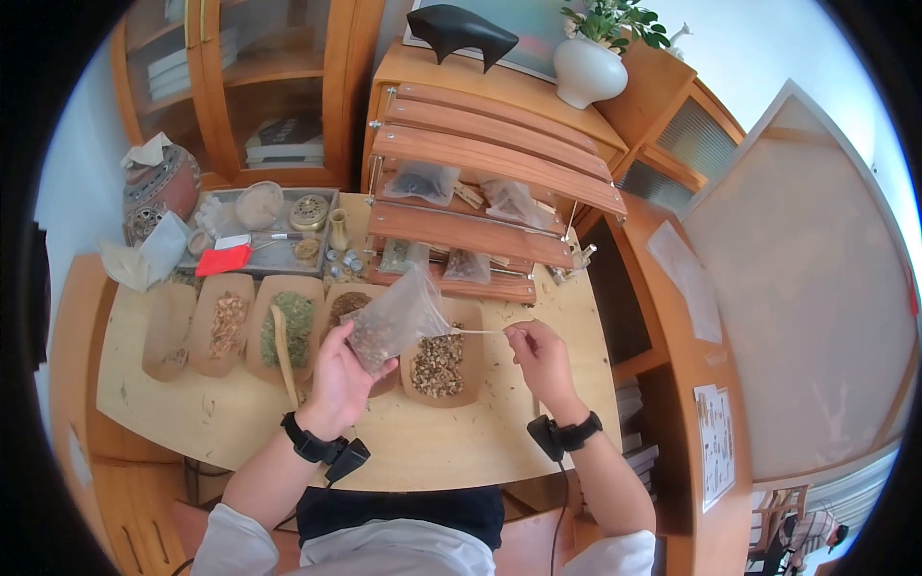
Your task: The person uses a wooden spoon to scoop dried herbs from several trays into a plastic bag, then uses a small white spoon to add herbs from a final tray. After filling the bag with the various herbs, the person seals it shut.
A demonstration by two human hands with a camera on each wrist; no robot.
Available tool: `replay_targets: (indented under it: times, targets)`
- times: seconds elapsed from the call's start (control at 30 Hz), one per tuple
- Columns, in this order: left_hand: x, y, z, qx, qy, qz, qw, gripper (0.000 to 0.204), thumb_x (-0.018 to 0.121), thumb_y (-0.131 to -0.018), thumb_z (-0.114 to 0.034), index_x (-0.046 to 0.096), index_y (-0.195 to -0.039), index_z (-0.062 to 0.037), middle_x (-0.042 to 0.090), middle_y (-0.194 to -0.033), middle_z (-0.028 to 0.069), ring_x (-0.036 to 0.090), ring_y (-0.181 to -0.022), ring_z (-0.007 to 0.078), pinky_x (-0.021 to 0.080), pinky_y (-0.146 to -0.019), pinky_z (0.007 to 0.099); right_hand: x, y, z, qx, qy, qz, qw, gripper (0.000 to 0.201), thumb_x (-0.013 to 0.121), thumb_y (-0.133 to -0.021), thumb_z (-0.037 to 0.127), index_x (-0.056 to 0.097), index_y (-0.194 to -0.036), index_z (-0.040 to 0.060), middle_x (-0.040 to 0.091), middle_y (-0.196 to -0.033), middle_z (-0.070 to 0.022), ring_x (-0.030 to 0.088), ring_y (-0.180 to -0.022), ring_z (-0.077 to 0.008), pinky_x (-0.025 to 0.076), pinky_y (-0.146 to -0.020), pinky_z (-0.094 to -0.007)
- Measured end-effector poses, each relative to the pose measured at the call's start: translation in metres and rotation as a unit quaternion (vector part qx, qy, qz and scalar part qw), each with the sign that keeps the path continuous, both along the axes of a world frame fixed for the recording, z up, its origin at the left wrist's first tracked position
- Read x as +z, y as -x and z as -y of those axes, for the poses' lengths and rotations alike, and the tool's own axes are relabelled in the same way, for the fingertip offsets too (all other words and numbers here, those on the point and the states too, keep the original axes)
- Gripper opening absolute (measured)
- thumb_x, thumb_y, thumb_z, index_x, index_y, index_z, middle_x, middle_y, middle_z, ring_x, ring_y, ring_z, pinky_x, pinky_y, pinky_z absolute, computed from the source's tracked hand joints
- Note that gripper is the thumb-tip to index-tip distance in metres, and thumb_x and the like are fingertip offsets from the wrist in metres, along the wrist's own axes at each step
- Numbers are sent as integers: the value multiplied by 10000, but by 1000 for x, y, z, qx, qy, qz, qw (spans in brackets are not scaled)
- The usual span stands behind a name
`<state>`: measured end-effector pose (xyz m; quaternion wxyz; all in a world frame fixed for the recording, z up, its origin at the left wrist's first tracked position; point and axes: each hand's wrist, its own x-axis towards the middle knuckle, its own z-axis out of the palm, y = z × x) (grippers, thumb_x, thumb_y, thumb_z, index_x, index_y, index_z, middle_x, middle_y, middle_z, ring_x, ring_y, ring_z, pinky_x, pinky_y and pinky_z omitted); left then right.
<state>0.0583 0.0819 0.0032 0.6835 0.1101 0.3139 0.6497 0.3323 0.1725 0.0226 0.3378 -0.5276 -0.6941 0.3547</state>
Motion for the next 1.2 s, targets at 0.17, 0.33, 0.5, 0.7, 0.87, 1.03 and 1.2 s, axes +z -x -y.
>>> replay_targets:
  times: [0.17, 0.33, 0.5, 0.7, 0.87, 1.03, 1.2]
  targets:
    - [0, 0, 0, -3, 2, -7, 1000, 424, 437, -988, -400, 493, -1294, -111, 590, -1249, 38, 561, -1132, 179, 469, -908, 387, -12, -1, 5, 25, 60, 19, 998, 204, 587, -987, 164, 672, -993, -22, 590, -723, -20, 543, -604, -76, 448, -555, -235]
    - [0, 0, 0, -1, 8, -13, 1000, 417, 430, -994, -399, 494, -1292, -114, 590, -1246, 37, 563, -1123, 175, 473, -904, 384, -14, 14, 21, 31, 197, -35, 979, 211, 576, -986, 162, 664, -950, -26, 581, -721, -5, 516, -590, -64, 425, -537, -230]
    - [-1, 0, 0, 0, 7, -7, 1000, 410, 432, -997, -390, 490, -1289, -108, 589, -1246, 44, 563, -1122, 181, 482, -893, 379, -17, 14, 19, 6, 283, -72, 956, 188, 574, -981, 161, 652, -898, 12, 545, -698, 20, 479, -568, -61, 386, -520, -215]
    - [1, 0, 0, 4, 12, -6, 1000, 416, 427, -1001, -386, 481, -1295, -96, 583, -1261, 54, 556, -1136, 191, 474, -904, 388, -8, 11, 17, 2, 327, -135, 935, 191, 567, -981, 163, 631, -869, 23, 524, -688, 19, 470, -559, -73, 369, -511, -219]
    - [1, 1, 1, 3, 6, -9, 1000, 420, 427, -1002, -387, 481, -1298, -96, 579, -1272, 53, 551, -1147, 193, 465, -919, 395, 22, 0, 11, -22, 293, -170, 941, 178, 566, -976, 153, 628, -884, 13, 510, -680, 10, 452, -550, -77, 350, -502, -223]
    - [-1, -2, 1, 2, 4, -15, 1000, 423, 425, -1003, -390, 481, -1305, -99, 575, -1283, 52, 547, -1158, 191, 463, -926, 395, 67, -3, -1, -40, 229, -198, 952, 185, 562, -980, 163, 622, -907, 4, 497, -696, 15, 432, -539, -71, 328, -495, -223]
    - [-2, -2, 1, -30, -10, -13, 999, 432, 422, -1005, -394, 477, -1317, -100, 566, -1294, 53, 542, -1170, 195, 471, -928, 398, 87, 15, 3, -17, 169, -149, 974, 176, 573, -979, 154, 633, -947, -8, 533, -745, 7, 479, -564, -70, 371, -509, -225]
